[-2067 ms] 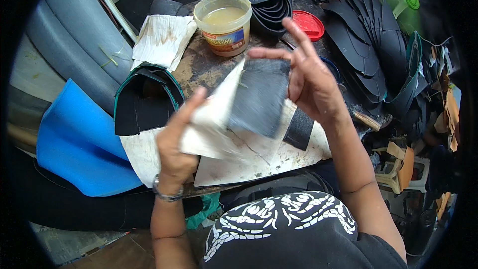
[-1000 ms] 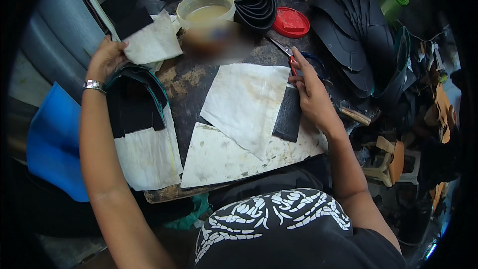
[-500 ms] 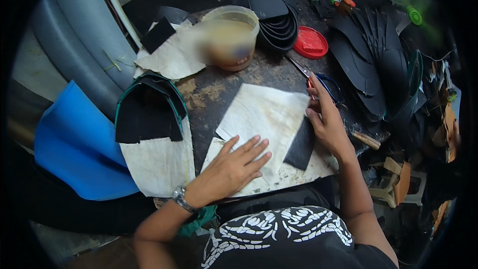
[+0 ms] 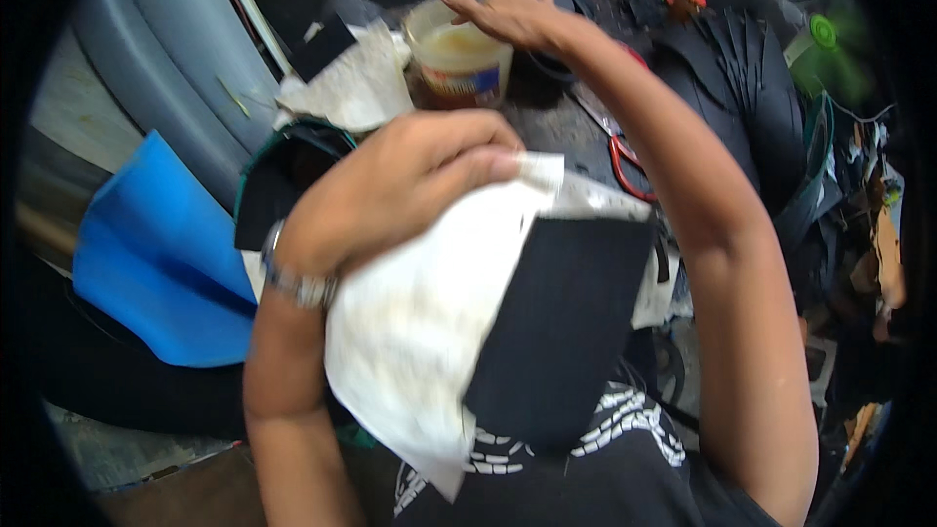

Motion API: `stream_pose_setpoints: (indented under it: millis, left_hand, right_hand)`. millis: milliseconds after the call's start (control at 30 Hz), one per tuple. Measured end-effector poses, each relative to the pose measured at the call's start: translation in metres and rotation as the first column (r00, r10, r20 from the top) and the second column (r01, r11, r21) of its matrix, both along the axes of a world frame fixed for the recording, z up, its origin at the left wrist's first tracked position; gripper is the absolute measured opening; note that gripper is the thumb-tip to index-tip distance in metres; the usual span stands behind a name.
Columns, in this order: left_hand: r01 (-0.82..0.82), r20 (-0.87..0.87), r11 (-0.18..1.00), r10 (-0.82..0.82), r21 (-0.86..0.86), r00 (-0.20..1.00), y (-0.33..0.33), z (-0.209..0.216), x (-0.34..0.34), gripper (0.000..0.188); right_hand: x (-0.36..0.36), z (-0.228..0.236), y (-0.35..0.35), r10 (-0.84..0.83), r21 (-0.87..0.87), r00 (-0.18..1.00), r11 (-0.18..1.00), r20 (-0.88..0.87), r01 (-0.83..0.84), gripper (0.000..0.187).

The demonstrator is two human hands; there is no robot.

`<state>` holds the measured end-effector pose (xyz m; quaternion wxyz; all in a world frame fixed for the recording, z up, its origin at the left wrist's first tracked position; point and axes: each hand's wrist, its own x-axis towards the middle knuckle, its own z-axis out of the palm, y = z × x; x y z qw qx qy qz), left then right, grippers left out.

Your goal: The person assembles a slip-on shoe by hand, placing a black insole into the shoe upper, pressing it into place, and trimming excess material with scissors. The person repeatedly adjusts the insole and uses a hammer to tap the shoe interior, then cuts and repositions the insole multiple times.

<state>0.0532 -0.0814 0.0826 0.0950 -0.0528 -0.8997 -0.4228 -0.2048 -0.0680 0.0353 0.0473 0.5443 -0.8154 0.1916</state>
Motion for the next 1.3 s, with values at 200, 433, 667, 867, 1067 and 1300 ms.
stream_pose_setpoints:
  millis: [200, 433, 667, 867, 1067, 1300]
  left_hand:
    - [0.086, 0.282, 0.977, -0.028, -0.196, 0.959, -0.003, -0.081, -0.053, 0.033]
    - [-0.066, 0.109, 0.995, 0.074, -0.074, 0.991, 0.003, -0.127, -0.055, 0.022]
    - [-0.158, -0.057, 0.987, 0.16, 0.025, 0.986, 0.013, -0.141, -0.052, 0.022]
    - [-0.174, -0.17, 0.984, 0.167, -0.031, 0.971, 0.018, -0.141, -0.052, 0.017]
    - [-0.174, -0.2, 0.984, 0.162, -0.042, 0.966, 0.02, -0.145, -0.053, 0.014]
    - [-0.19, -0.242, 0.977, 0.162, -0.099, 0.957, 0.021, -0.147, -0.053, 0.011]
  right_hand:
    - [-0.012, 0.01, 0.012, 0.084, -0.101, 0.956, 0.988, -0.281, -0.117, 0.05]
    - [0.023, -0.003, 0.147, 0.238, -0.146, 0.964, 0.956, -0.116, -0.254, 0.025]
    - [0.09, -0.054, 0.22, 0.189, 0.037, 0.977, 0.98, 0.098, -0.194, 0.055]
    - [0.096, -0.065, 0.225, 0.149, 0.204, 0.986, 0.965, 0.076, -0.162, 0.058]
    - [0.101, -0.063, 0.221, 0.146, 0.225, 0.981, 0.967, -0.125, -0.116, 0.059]
    - [0.095, -0.058, 0.224, 0.246, 0.204, 0.942, 0.958, -0.229, -0.2, 0.052]
